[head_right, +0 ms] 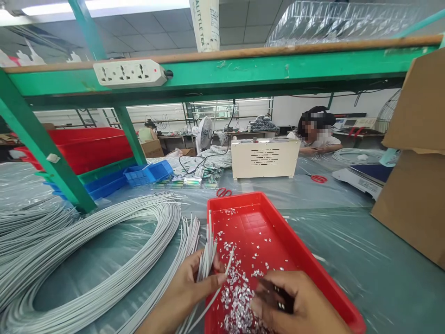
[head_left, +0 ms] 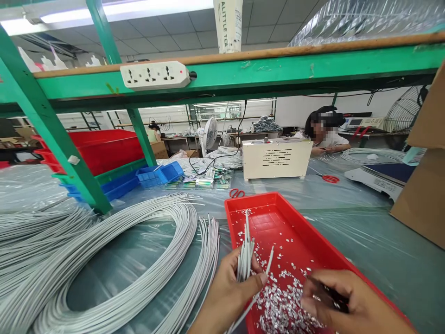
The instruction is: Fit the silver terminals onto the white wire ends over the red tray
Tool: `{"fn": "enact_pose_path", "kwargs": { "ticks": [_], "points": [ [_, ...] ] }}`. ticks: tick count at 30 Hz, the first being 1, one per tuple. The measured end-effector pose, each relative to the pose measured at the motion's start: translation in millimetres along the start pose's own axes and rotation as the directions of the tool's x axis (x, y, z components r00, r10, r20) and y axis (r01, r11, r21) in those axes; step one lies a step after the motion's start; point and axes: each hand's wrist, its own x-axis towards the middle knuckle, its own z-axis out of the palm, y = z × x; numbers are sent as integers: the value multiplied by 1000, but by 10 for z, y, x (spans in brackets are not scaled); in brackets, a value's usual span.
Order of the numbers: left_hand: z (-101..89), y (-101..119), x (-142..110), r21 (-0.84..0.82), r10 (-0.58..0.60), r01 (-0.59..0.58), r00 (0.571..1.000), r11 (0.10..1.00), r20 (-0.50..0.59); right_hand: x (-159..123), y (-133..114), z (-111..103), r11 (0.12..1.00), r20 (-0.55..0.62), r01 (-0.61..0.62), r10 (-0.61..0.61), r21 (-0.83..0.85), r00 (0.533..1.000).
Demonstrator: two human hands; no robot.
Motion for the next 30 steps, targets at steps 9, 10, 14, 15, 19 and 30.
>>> {"fn": "enact_pose_path", "kwargs": {
  "ticks": [9, 10, 14, 15, 19, 30],
  "points": [
    [145, 27, 6, 148, -145, 137, 989, 979, 42, 189, 165, 267, 951, -347, 161, -62, 266, 936],
    [161, 10, 8, 158, -133, 124, 990, 980, 47, 195, 167, 278, 950, -348, 170, -71, 262, 935],
    [224, -67, 22, -53, -92, 96, 993, 994, 74, 218, 195, 248, 942, -324, 171, -72, 288, 943],
    [234, -82, 27, -108, -86, 95, 993, 990, 80, 219, 211, 231, 946, -311, 161, -68, 283, 948],
    [234, -87, 30, -70, -57, 55, 998, 996, -21, 172, 247, 224, 949, -230, 106, -37, 296, 973],
    [178, -49, 3, -28, -60, 58, 996, 998, -70, 48, -19, 239, 991, -218, 73, -48, 110, 975]
  ]
}}
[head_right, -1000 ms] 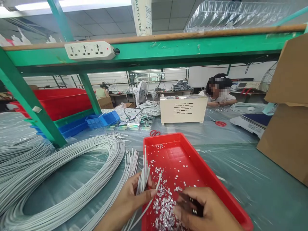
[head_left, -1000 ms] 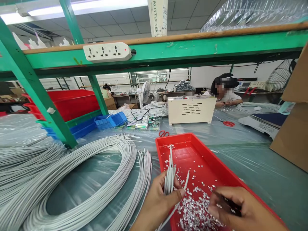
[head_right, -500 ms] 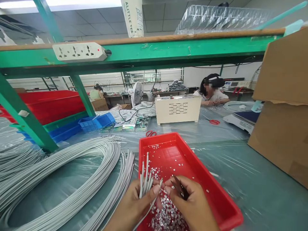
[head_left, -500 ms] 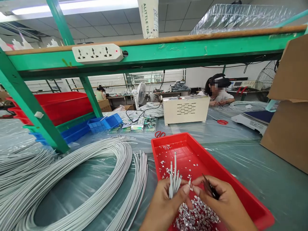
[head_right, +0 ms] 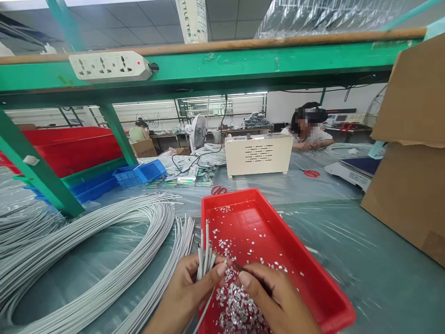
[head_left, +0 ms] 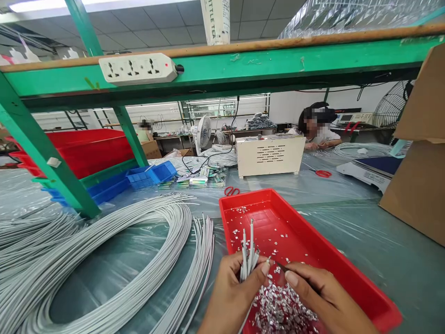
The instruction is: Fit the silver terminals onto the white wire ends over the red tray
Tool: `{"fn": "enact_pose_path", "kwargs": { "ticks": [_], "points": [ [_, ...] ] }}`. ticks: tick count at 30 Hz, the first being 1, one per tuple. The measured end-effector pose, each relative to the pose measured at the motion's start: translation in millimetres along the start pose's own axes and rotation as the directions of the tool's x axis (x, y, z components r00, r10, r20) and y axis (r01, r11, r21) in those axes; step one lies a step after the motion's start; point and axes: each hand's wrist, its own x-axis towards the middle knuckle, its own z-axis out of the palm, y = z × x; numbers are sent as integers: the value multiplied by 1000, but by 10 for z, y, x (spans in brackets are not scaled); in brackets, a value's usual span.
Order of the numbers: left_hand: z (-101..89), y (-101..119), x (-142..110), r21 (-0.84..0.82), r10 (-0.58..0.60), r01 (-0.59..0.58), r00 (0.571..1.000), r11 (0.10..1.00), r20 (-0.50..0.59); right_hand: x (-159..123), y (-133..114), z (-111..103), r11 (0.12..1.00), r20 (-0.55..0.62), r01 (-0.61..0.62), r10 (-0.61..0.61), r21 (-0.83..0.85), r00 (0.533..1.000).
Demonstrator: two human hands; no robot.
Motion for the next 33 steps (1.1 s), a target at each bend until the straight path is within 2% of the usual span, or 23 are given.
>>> {"fn": "enact_pose_path", "kwargs": {
  "ticks": [4, 9, 18, 22, 26, 33],
  "points": [
    [15, -47, -1, 28, 5, -5, 1000, 1000, -10, 16, 3, -23, 998, 44, 56, -56, 19, 997],
    [21, -56, -6, 36, -4, 5, 1000, 999, -9, 4, -7, -17, 999, 48, 35, -35, 11, 998],
    [-14, -28, -4, 50, -33, 28, 995, 998, 98, 6, -29, -46, 998, 88, 29, -34, 59, 995],
    [7, 9, -23, 32, -25, 23, 998, 999, 66, 18, -33, -81, 998, 124, 52, -47, -42, 991],
    [41, 63, -45, 14, -21, 20, 995, 1000, 95, 17, -28, -113, 984, 135, 71, -49, -162, 990],
    [26, 41, -18, 41, -15, 10, 990, 999, 140, 13, -10, -128, 985, 124, 59, -39, -161, 992]
  ]
}}
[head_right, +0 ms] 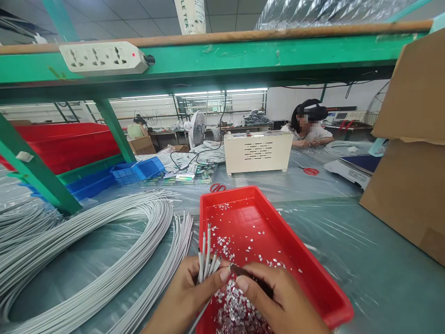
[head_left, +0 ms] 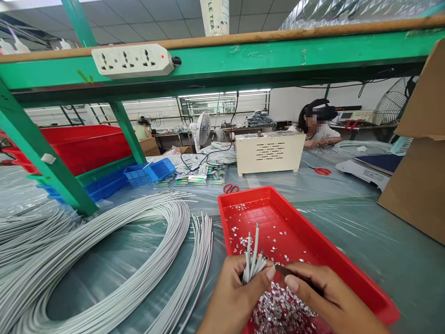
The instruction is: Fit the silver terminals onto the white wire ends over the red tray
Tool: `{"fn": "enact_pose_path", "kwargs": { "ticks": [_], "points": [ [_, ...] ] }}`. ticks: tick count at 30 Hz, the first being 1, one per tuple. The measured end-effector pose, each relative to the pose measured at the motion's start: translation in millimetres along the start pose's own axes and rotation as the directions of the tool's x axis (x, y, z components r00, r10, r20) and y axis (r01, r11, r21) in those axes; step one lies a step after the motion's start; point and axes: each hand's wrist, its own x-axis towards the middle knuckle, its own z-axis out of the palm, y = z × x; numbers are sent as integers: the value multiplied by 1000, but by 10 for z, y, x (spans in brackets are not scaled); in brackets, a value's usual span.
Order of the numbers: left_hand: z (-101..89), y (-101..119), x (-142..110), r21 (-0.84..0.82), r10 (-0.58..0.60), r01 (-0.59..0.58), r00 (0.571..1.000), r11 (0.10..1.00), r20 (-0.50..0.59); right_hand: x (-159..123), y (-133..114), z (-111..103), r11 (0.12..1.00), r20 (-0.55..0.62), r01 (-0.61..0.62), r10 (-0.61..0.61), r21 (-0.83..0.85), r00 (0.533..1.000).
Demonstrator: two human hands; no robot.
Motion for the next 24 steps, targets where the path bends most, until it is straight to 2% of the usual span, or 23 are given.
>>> {"fn": "enact_pose_path", "kwargs": {
  "ticks": [7, 13, 19, 24],
  "points": [
    [-16, -37, 8, 40, 16, -17, 1000, 999, 25, 0, -13, -4, 1000, 12, 0, 0, 11, 1000],
    [4, -2, -1, -25, -5, 6, 1000, 1000, 26, 2, -40, -3, 984, 48, -41, 33, 173, 998],
    [-4, 22, -13, -30, 24, -21, 995, 999, 93, 0, -19, -32, 1000, 37, 5, -5, 12, 999],
    [-4, 11, -9, -39, 9, -7, 998, 999, 68, 1, -26, -29, 1000, 41, 6, -5, -26, 999]
  ]
}}
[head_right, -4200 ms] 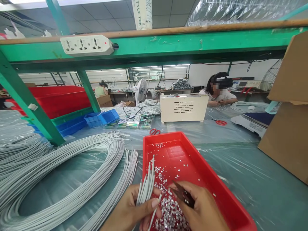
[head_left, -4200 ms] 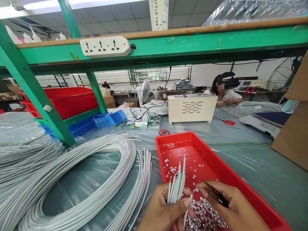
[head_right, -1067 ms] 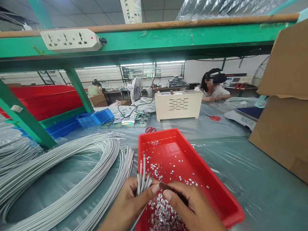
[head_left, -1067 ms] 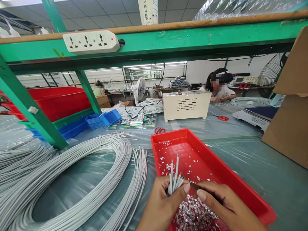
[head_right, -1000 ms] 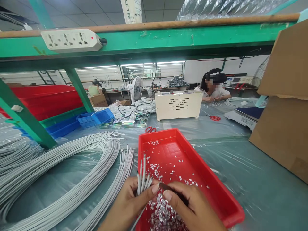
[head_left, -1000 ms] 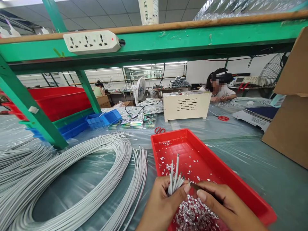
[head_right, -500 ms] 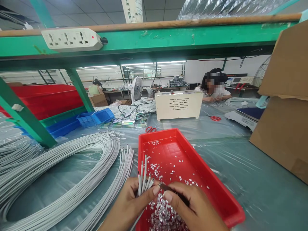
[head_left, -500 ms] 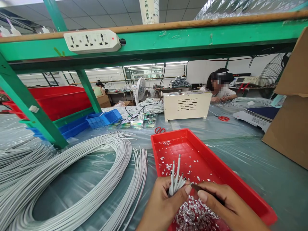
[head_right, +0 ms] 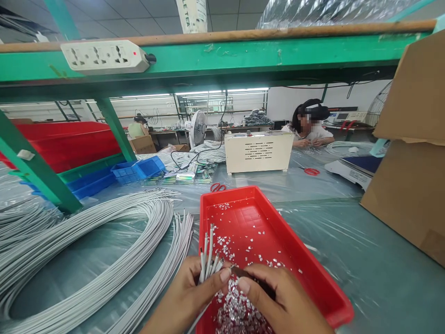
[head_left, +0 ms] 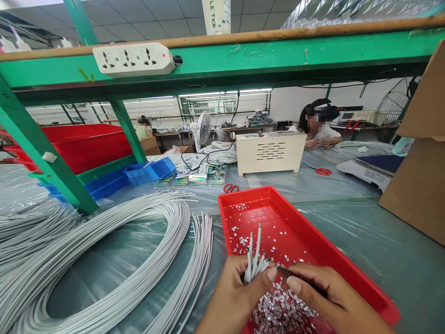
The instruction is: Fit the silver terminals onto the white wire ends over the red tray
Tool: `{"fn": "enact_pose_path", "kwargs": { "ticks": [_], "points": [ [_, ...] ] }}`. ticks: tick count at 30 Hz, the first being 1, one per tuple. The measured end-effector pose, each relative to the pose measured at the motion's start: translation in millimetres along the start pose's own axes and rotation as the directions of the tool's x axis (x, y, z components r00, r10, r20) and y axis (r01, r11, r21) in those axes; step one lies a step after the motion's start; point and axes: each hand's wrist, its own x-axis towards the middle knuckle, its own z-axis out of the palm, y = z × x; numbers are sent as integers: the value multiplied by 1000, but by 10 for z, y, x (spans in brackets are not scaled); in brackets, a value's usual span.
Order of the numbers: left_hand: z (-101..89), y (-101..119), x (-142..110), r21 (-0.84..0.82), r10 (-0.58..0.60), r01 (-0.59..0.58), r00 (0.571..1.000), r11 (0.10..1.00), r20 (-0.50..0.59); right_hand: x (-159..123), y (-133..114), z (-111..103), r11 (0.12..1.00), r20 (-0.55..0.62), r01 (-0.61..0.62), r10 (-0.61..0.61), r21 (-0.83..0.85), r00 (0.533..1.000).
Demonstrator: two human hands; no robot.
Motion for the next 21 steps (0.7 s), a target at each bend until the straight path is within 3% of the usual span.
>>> {"fn": "enact_pose_path", "kwargs": {
  "ticks": [7, 13, 21],
  "points": [
    [-7, -4, 9, 14, 19, -19, 1000, 1000, 22, 1, -5, 10, 999, 3, 25, -25, 43, 1000],
    [-8, 13, 0, 26, -5, 5, 1000, 1000, 12, -9, -12, -2, 1000, -30, 12, -13, -23, 999],
    [-32, 12, -3, 1, 3, -3, 994, 1000, 106, -21, -30, -1, 999, -60, -14, 17, 48, 998]
  ]
}}
